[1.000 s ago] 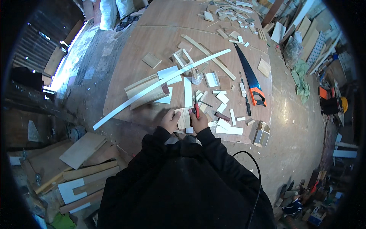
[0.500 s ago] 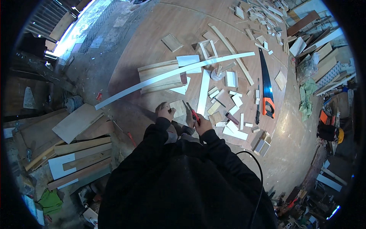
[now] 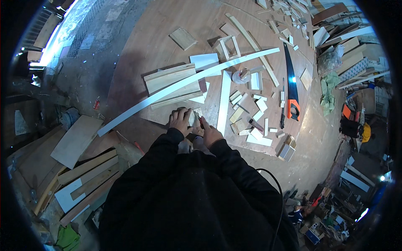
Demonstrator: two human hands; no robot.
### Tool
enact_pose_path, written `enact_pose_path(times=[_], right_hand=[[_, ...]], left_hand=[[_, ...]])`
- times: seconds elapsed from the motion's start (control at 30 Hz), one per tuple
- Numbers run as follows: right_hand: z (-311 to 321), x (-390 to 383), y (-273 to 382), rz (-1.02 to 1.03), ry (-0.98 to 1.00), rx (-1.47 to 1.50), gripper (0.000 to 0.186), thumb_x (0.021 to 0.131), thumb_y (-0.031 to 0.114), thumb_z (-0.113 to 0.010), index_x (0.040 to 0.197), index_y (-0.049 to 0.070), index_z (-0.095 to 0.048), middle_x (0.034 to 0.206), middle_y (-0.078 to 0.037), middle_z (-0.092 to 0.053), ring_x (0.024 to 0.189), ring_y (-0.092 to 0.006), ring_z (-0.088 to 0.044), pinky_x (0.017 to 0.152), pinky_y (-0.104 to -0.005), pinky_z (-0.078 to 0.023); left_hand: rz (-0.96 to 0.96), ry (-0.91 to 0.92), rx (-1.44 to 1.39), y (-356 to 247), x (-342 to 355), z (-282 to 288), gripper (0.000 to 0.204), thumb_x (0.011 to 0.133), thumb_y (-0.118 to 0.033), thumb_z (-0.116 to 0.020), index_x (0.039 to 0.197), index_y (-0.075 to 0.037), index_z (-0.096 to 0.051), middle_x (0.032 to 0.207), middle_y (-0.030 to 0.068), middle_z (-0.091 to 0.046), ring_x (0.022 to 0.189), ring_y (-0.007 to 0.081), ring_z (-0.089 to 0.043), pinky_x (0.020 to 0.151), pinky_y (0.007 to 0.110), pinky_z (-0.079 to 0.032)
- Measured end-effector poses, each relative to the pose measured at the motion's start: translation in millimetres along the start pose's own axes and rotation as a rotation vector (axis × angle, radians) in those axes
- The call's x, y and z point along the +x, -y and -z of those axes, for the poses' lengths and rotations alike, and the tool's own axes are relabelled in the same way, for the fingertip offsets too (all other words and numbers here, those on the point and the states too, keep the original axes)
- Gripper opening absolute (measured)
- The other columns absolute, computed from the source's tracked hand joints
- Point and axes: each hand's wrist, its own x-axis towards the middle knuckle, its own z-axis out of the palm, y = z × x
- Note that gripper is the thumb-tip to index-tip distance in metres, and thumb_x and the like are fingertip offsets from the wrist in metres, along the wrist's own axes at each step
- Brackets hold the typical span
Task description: The person holds a small wooden block, marks it with a pencil, carves its surface with a rotary tool, and trims the edges using a utility knife.
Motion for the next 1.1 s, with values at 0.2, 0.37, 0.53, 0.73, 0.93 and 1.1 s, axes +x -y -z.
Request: enact_pose_path(times=[0.2,0.37,0.53,0.73,0.93,1.1], right_hand=[[-11,7,16,-0.130,0.004,0.041,0.074,0.086,0.006,-0.051,0.154,0.013,-0.024,0.097,-0.029,-0.066,0.085,-0.0447,-0.067,0.075,-0.0520,-0.054],[-13,8,28,-0.234,0.067,-0.100,0.078,0.087,0.008,-0.054,0.156,0.015,-0.019,0.103,-0.028,-0.063,0.087,-0.0446,-0.067,0.075,-0.0513,-0.055],[-17,13,41,-0.304,0.120,-0.111,0.084,0.086,0.009,-0.057,0.158,0.015,-0.013,0.105,-0.028,-0.062,0.088,-0.0442,-0.067,0.077,-0.0498,-0.055],[-9,12,45,-0.318,0.130,-0.095,0.086,0.085,0.009,-0.059,0.158,0.013,-0.012,0.105,-0.028,-0.062,0.089,-0.0440,-0.067,0.078,-0.0492,-0.055],[-6,14,46,-0.320,0.131,-0.046,0.081,0.087,0.015,-0.057,0.157,0.013,-0.017,0.107,-0.029,-0.061,0.092,-0.0456,-0.066,0.081,-0.0506,-0.054],[-12,12,45,-0.315,0.100,-0.059,0.079,0.087,0.009,-0.055,0.157,0.014,-0.018,0.103,-0.027,-0.062,0.089,-0.0443,-0.066,0.078,-0.0502,-0.055]], left_hand=[[-0.047,0.012,-0.063,11,3,-2,0.093,0.070,-0.036,-0.081,0.150,-0.016,-0.037,0.139,0.0097,-0.040,0.124,0.0348,-0.039,0.104,0.050,-0.033],[-0.050,0.047,-0.042,16,6,0,0.093,0.072,-0.045,-0.080,0.150,-0.017,-0.038,0.140,0.0068,-0.040,0.124,0.0324,-0.039,0.103,0.051,-0.033],[-0.068,0.074,-0.064,18,6,5,0.094,0.073,-0.046,-0.080,0.151,-0.017,-0.037,0.138,0.0070,-0.041,0.123,0.0323,-0.039,0.102,0.048,-0.033],[-0.081,0.087,-0.085,20,9,6,0.093,0.074,-0.045,-0.079,0.152,-0.017,-0.036,0.136,0.0086,-0.043,0.122,0.0319,-0.040,0.099,0.047,-0.034],[-0.064,0.120,-0.055,21,9,6,0.093,0.073,-0.045,-0.079,0.151,-0.017,-0.037,0.135,0.0088,-0.043,0.121,0.0317,-0.041,0.098,0.046,-0.034],[-0.104,0.050,-0.055,21,8,5,0.093,0.073,-0.046,-0.079,0.151,-0.018,-0.037,0.135,0.0087,-0.044,0.118,0.0322,-0.042,0.098,0.046,-0.034]])
